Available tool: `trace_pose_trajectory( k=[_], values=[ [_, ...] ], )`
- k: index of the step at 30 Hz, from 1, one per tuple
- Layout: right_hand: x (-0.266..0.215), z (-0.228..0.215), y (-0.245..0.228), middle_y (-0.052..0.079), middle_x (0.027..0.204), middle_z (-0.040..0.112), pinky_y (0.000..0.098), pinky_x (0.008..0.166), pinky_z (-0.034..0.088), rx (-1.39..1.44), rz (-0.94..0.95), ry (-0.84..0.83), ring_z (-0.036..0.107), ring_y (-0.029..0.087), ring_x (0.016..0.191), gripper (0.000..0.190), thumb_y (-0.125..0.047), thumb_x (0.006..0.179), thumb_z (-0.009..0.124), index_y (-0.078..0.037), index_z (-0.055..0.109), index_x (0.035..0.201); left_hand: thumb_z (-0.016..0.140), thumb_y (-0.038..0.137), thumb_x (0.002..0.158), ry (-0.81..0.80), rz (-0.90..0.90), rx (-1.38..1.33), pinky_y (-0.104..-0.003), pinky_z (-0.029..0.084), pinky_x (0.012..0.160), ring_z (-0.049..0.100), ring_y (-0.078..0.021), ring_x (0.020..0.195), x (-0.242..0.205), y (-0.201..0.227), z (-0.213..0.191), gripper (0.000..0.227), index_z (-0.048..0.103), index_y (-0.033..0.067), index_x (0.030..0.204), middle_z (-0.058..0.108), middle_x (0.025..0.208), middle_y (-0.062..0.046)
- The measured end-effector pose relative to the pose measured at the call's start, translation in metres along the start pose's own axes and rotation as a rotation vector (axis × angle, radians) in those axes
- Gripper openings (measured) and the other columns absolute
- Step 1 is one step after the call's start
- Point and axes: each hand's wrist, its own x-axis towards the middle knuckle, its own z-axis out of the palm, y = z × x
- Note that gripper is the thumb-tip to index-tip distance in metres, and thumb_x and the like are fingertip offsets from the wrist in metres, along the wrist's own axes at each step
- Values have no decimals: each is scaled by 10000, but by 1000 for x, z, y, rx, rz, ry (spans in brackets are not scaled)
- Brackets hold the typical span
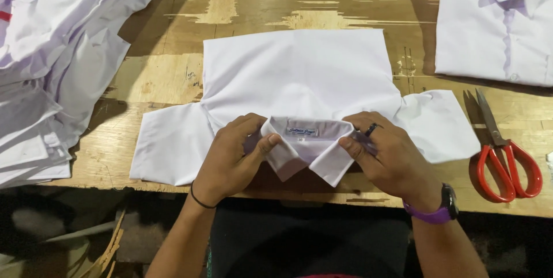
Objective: Folding a white short-sleeved shirt and buttoning the front buttons on a wooden work table.
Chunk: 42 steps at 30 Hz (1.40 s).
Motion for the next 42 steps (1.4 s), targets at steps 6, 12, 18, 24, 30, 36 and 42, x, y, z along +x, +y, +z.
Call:
trace_pose_trajectory(
  k=[6, 12, 18, 24, 30, 36, 42],
  values=[
    [-9, 14, 21, 211, 784, 712, 486, 700, 552, 48, 141, 23, 717, 414, 734, 281, -290, 995, 628, -53, 735, 1101, 660, 220, 979, 147, 131, 154, -489, 548, 848, 692, -401, 990, -8, 12, 6, 389, 614, 57, 1329, 695, 1083, -191],
    [1, 1, -17, 215, 889, 733, 500, 706, 571, 64, 91, 28, 740, 408, 786, 330, -264, 972, 652, -109, 668, 1263, 740, 56, 880, 93, 268, 366, -468, 537, 912, 694, -380, 1094, -17, -5, 4, 422, 672, 178, 1278, 689, 1192, -177],
    [4, -2, -8, 131, 1036, 787, 473, 760, 588, 0, 37, -33, 763, 378, 869, 250, -250, 985, 618, -152, 717, 1192, 700, 32, 910, 58, 294, 319, -434, 567, 919, 746, -331, 1025, -13, -8, 1, 222, 690, 157, 1093, 748, 1009, -127],
    [-3, -1, 3, 89, 1042, 789, 456, 822, 586, -122, -2, -22, 745, 366, 968, 134, -253, 947, 683, -144, 713, 1018, 725, 62, 906, -18, 188, 224, -436, 600, 890, 763, -326, 1001, -12, -16, -2, 155, 727, 139, 1040, 771, 920, -123],
    [-11, 9, 23, 35, 980, 781, 365, 712, 571, -48, 118, 0, 749, 242, 849, 228, -283, 923, 708, -166, 686, 1118, 685, 38, 899, -75, 85, 162, -456, 575, 874, 708, -344, 1065, -15, -12, -1, 398, 597, 177, 1261, 714, 1094, -99],
    [-14, 18, 21, 114, 909, 805, 451, 724, 604, 42, 151, 84, 786, 344, 864, 278, -215, 912, 736, -168, 675, 1179, 825, 197, 841, -53, 71, 160, -464, 623, 806, 763, -366, 946, -14, -9, -4, 366, 719, 104, 1178, 779, 921, -144],
    [-19, 27, 23, 107, 787, 785, 383, 665, 589, 82, 155, 157, 766, 264, 729, 254, -176, 904, 750, -147, 708, 1154, 829, 167, 836, -73, -46, 94, -390, 625, 648, 778, -337, 751, -10, -8, -2, 226, 790, 85, 1043, 768, 742, -145]
  ],
)
